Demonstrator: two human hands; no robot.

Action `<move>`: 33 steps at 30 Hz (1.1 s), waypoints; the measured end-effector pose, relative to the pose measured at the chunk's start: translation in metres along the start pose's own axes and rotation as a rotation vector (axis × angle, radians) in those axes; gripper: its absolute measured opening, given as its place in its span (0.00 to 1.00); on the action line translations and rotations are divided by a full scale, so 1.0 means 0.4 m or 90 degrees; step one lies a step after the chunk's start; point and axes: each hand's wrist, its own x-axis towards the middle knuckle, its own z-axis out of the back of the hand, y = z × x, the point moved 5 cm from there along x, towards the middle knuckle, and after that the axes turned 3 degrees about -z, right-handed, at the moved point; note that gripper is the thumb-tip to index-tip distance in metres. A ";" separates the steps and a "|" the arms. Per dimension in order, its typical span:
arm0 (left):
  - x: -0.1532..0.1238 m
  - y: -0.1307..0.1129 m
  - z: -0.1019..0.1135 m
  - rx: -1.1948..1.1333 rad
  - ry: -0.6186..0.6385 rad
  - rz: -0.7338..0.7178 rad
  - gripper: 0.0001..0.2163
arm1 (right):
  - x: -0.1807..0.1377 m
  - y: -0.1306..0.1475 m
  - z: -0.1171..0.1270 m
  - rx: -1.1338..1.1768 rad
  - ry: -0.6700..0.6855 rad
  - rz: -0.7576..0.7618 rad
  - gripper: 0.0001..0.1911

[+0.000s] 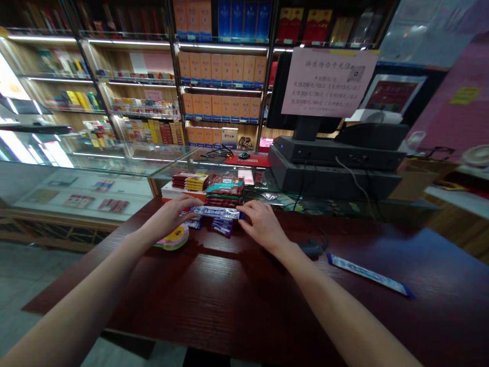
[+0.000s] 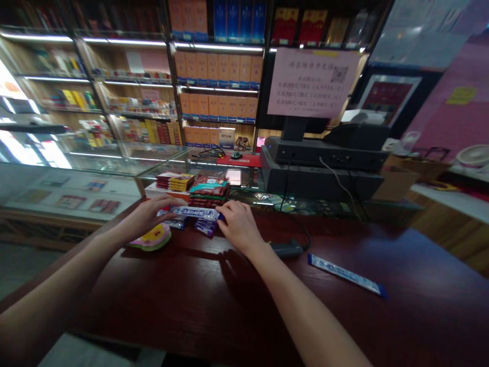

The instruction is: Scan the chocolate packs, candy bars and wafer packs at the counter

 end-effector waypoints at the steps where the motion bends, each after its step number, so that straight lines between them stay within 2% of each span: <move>1: -0.010 0.016 0.009 0.004 -0.004 0.006 0.17 | 0.009 0.017 -0.013 -0.003 0.001 0.010 0.17; 8: -0.076 0.130 0.054 0.030 -0.014 0.074 0.20 | 0.064 0.118 -0.099 -0.068 0.030 0.043 0.17; 17: -0.124 0.234 0.076 0.005 0.018 0.160 0.17 | 0.116 0.183 -0.198 -0.129 0.080 0.053 0.12; 22: -0.143 0.286 0.069 -0.031 0.023 0.220 0.15 | 0.131 0.204 -0.256 -0.176 0.129 0.076 0.12; 33: -0.155 0.392 0.010 -0.122 0.068 0.288 0.14 | 0.155 0.219 -0.315 -0.149 0.259 0.005 0.17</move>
